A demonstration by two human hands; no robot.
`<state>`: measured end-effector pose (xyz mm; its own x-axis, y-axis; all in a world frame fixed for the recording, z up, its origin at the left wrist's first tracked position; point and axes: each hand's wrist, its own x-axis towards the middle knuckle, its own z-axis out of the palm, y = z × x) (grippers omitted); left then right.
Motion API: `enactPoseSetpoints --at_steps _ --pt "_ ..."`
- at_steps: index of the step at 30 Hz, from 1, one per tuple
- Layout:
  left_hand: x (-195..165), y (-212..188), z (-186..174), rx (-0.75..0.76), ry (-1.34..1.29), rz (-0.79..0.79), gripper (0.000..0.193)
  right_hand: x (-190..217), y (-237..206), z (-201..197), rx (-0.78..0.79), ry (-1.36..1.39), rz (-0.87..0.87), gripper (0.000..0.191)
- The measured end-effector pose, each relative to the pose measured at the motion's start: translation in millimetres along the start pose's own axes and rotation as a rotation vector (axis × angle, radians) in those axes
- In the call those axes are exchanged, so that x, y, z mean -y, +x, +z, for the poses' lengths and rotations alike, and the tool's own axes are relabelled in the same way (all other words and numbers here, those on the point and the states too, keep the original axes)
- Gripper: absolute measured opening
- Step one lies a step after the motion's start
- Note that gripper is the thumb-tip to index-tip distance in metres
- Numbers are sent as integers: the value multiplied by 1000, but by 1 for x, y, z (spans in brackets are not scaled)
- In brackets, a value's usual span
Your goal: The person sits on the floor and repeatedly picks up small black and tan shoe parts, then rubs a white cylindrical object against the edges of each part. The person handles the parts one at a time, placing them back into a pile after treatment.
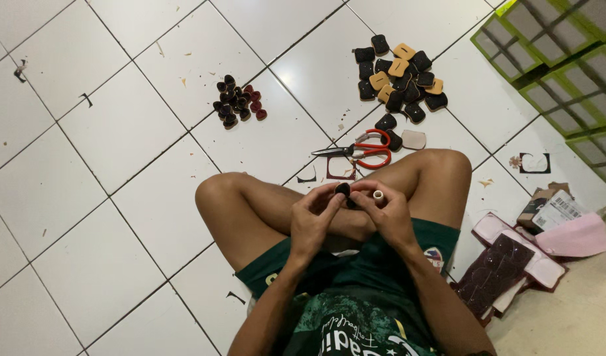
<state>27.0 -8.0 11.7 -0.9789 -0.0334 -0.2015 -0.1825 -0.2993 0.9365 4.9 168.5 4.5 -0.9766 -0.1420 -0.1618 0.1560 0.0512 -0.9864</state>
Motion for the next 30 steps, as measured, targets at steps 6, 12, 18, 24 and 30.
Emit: enactPoseSetpoints --at_steps 6,12,18,24,30 --pt "3 -3 -4 38 173 -35 24 8 -2 -1 32 -94 -12 23" --pt "30 3 -11 42 20 -108 17 0 -4 5 -20 -123 -5 21" --pt "41 6 -9 -143 -228 -275 25 -9 3 -1 -16 80 16 31" --pt "38 -3 7 -174 -452 -274 33 -14 7 0 -55 -75 49 33" --pt "13 -7 7 -56 271 35 37 -3 3 -6 37 -60 -15 36"
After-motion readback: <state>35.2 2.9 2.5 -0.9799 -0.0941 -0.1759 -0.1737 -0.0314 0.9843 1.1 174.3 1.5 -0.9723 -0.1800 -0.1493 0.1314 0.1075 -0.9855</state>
